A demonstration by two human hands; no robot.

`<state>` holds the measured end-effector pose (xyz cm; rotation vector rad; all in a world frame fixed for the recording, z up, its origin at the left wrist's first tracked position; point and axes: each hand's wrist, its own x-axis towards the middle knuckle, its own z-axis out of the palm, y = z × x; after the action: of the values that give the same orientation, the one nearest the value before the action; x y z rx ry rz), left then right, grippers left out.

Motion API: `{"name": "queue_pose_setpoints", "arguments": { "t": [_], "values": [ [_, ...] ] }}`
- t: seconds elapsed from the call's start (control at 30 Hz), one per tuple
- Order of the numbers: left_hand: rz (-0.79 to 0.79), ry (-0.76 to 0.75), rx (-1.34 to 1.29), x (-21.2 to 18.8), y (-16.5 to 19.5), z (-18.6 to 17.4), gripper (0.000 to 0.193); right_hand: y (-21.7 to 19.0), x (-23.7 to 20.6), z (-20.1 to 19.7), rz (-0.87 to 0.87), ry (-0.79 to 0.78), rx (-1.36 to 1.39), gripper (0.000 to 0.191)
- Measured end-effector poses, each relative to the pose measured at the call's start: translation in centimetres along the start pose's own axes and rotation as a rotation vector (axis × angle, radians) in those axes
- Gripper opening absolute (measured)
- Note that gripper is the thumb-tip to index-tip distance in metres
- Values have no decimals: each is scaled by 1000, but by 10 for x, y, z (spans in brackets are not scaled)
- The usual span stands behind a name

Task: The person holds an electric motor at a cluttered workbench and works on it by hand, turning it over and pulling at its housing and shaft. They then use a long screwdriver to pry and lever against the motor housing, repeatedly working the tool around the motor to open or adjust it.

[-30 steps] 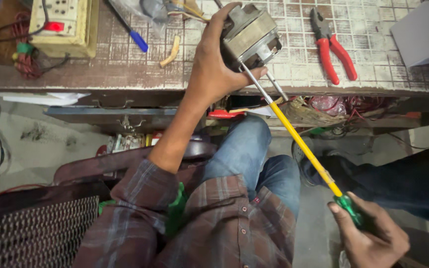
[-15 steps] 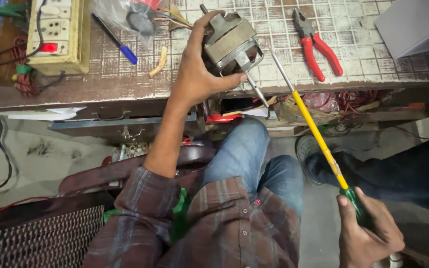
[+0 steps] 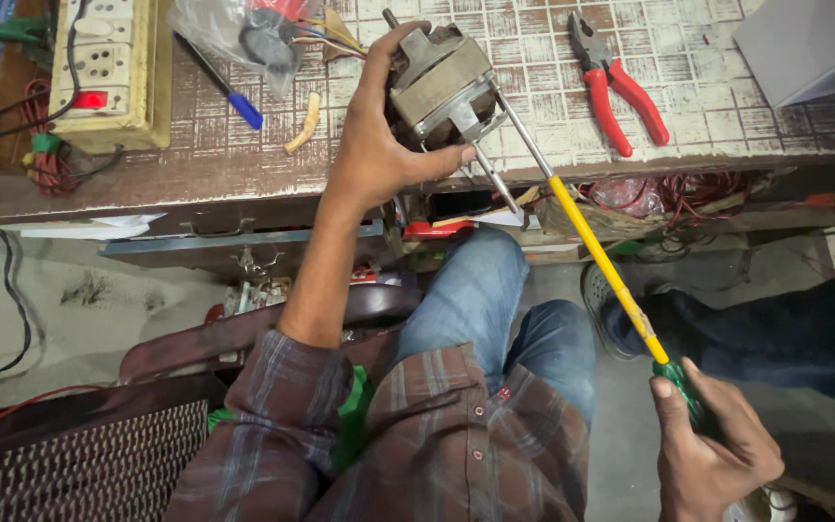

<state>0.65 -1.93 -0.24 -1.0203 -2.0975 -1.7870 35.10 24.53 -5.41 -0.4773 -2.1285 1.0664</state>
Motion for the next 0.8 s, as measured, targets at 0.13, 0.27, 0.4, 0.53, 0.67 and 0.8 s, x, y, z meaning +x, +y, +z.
{"name": "queue_pose_setpoints", "arguments": {
  "t": [0.13, 0.27, 0.4, 0.53, 0.67, 0.8],
  "values": [
    [3, 3, 24, -1, 0, -1, 101, -3, 3, 3, 6, 1, -1, 28],
    [26, 13, 40, -1, -2, -1, 100, -10, 6, 6, -48, -4, -44, 25],
    [44, 30, 99, -1, -4, 0, 101, -22, 12, 2, -26, -34, -196, 17],
    [66, 38, 141, 0, -3, 0, 101, -30, 25, -3, 256, -166, 98, 17],
    [61, 68, 178, -1, 0, 2, 99, -38, 34, -14, 31, -205, -81, 36],
    [61, 69, 168, -1, 2, 3, 100, -46, 43, -17, -92, -171, -424, 21]
  ]
}}
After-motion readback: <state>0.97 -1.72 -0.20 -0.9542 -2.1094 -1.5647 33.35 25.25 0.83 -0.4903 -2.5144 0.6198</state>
